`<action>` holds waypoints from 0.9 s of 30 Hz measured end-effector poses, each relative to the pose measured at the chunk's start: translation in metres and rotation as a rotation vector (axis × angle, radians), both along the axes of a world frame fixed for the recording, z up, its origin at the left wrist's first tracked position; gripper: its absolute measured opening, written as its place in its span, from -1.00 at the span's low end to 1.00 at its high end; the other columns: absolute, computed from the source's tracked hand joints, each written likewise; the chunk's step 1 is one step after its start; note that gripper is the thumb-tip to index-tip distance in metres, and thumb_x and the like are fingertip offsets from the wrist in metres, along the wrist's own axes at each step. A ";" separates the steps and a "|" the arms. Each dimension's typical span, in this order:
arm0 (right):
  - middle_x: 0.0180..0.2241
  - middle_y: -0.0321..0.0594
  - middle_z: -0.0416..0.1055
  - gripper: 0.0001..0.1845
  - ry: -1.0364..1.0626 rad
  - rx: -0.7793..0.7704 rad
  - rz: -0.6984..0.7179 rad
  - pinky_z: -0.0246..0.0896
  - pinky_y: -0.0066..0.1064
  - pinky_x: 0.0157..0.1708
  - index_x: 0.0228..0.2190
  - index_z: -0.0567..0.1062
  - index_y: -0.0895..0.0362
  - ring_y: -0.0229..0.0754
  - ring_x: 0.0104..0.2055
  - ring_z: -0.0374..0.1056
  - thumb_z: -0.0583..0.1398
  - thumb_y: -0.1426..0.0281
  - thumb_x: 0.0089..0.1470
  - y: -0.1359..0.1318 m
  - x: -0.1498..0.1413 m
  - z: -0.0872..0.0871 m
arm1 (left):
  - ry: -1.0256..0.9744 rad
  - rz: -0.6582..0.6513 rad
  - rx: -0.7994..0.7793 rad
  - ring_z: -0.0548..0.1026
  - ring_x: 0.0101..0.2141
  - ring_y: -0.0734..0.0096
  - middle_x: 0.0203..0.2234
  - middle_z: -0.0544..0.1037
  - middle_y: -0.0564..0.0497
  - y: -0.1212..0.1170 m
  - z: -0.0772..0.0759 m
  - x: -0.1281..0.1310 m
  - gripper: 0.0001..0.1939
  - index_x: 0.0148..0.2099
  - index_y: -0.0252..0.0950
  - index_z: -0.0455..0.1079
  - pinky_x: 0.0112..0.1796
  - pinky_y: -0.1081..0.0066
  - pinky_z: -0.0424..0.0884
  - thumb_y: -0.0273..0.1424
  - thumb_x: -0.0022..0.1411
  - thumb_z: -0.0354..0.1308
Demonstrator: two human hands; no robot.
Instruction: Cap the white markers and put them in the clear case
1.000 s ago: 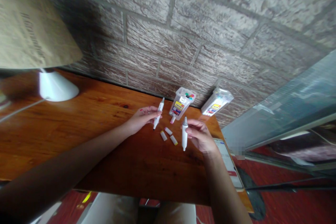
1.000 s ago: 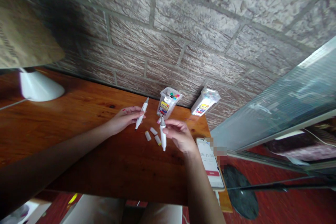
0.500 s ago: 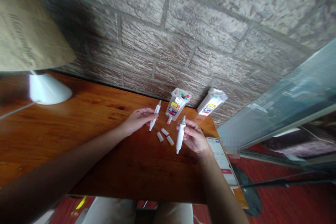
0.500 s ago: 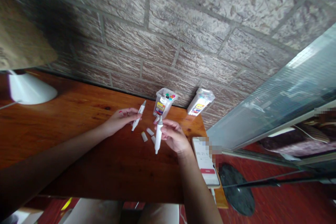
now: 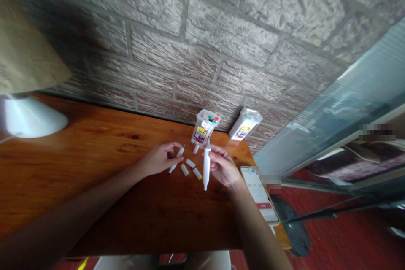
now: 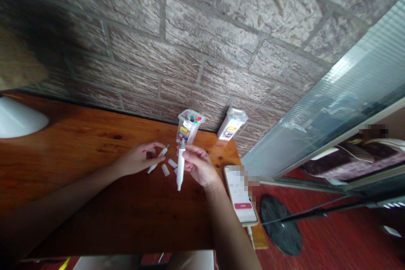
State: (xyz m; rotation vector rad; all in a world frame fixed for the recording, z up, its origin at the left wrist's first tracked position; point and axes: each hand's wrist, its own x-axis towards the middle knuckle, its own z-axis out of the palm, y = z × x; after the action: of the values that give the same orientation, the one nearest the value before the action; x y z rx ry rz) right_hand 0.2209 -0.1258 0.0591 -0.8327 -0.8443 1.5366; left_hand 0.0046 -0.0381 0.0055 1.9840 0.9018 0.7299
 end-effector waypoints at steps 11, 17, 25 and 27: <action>-0.48 -0.29 0.56 -0.71 -0.083 0.047 -0.120 0.09 -0.58 -0.57 -0.34 0.67 0.12 -0.38 -0.51 0.34 0.50 0.34 -0.20 0.007 -0.008 -0.007 | -0.183 -0.083 -0.027 0.52 -0.44 0.39 -0.42 0.62 -0.02 -0.008 0.008 0.003 -0.57 -0.22 -0.31 0.53 -0.37 0.46 0.41 -0.05 0.35 0.07; -0.42 -0.29 0.60 -0.71 -0.119 0.069 -0.110 0.16 -0.58 -0.52 -0.33 0.67 0.09 -0.33 -0.41 0.46 0.50 0.32 -0.18 0.011 -0.015 -0.017 | -0.322 -0.197 -0.271 0.50 -0.51 0.44 -0.46 0.62 -0.03 -0.018 0.019 0.004 -0.64 -0.20 -0.37 0.56 -0.48 0.50 0.35 -0.12 0.25 0.25; -0.32 -0.22 0.60 -0.65 -0.405 0.171 -0.084 0.30 -0.45 -0.45 -0.13 0.63 0.06 -0.23 -0.40 0.47 0.36 0.22 0.04 0.009 -0.013 -0.027 | -0.572 -0.249 -0.521 0.61 -0.38 0.36 -0.34 0.69 -0.11 -0.017 0.022 0.007 -0.63 -0.16 -0.35 0.62 -0.34 0.46 0.46 -0.17 0.10 0.43; -0.12 -0.13 0.58 -0.63 -0.663 0.313 -0.188 0.39 -0.37 -0.36 -0.03 0.58 0.07 -0.22 -0.36 0.47 0.27 0.28 0.11 0.013 -0.004 -0.030 | -0.720 -0.253 -0.628 0.62 -0.38 0.35 -0.35 0.68 -0.10 -0.016 0.023 0.008 -0.61 -0.14 -0.34 0.60 -0.35 0.46 0.48 -0.17 0.08 0.44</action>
State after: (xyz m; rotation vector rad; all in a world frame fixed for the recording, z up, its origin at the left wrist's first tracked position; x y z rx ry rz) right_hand 0.2171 -0.1131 0.0287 -1.1661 -1.3976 0.9239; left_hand 0.0124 -0.0541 0.0288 1.1196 0.3607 0.8061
